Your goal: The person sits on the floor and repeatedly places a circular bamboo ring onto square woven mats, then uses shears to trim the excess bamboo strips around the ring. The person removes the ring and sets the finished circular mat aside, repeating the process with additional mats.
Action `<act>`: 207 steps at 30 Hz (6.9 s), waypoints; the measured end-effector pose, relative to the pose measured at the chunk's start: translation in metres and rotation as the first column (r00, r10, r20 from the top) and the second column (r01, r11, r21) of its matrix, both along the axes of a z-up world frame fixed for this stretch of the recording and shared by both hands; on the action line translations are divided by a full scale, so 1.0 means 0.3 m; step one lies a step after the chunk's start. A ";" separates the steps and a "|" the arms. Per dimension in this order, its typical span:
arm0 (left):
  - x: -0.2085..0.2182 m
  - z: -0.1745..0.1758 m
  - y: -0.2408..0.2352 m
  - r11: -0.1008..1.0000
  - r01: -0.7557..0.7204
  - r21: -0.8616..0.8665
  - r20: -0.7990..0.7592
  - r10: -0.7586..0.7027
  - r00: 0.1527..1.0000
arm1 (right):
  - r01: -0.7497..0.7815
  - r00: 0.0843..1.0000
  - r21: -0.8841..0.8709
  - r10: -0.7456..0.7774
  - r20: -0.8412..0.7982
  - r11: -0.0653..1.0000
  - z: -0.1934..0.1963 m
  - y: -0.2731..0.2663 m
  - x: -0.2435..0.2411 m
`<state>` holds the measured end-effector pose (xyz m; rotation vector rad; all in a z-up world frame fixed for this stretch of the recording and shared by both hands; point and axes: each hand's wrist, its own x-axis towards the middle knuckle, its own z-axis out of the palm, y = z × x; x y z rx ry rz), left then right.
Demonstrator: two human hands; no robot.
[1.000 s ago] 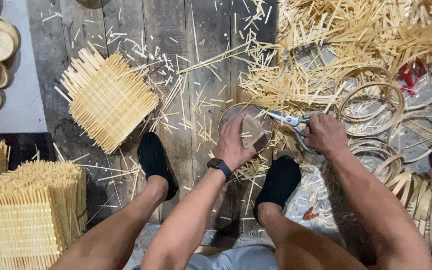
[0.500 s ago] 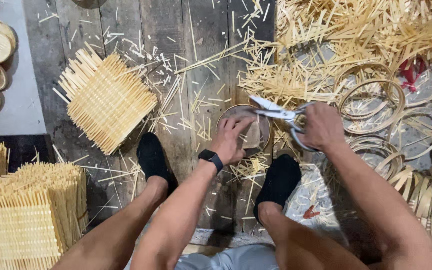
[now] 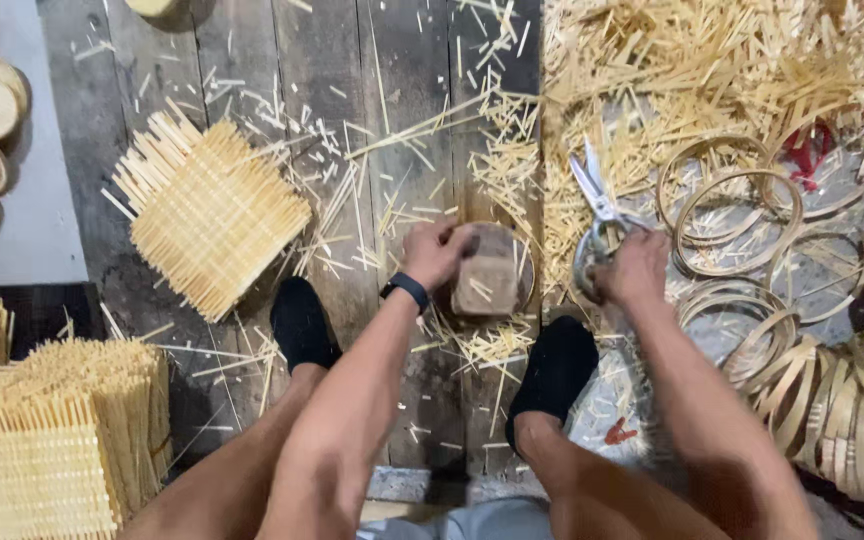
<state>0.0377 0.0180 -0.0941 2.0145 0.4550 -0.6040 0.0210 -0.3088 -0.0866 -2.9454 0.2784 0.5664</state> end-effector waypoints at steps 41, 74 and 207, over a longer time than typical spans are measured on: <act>-0.470 -0.026 -0.052 0.284 -0.770 -0.571 -0.595 0.504 0.626 | 0.761 0.644 0.637 -0.258 -0.720 0.120 -0.018 0.232 -0.208; -0.257 -0.184 0.257 0.990 -0.022 0.136 0.006 0.022 1.000 | 0.509 0.773 0.726 -0.125 -0.622 -0.462 0.263 0.162 -0.203; -0.118 0.861 0.133 -0.109 -0.245 -0.963 -0.268 0.372 0.889 | 0.370 0.922 0.916 -0.059 -0.382 -0.155 1.028 0.330 0.034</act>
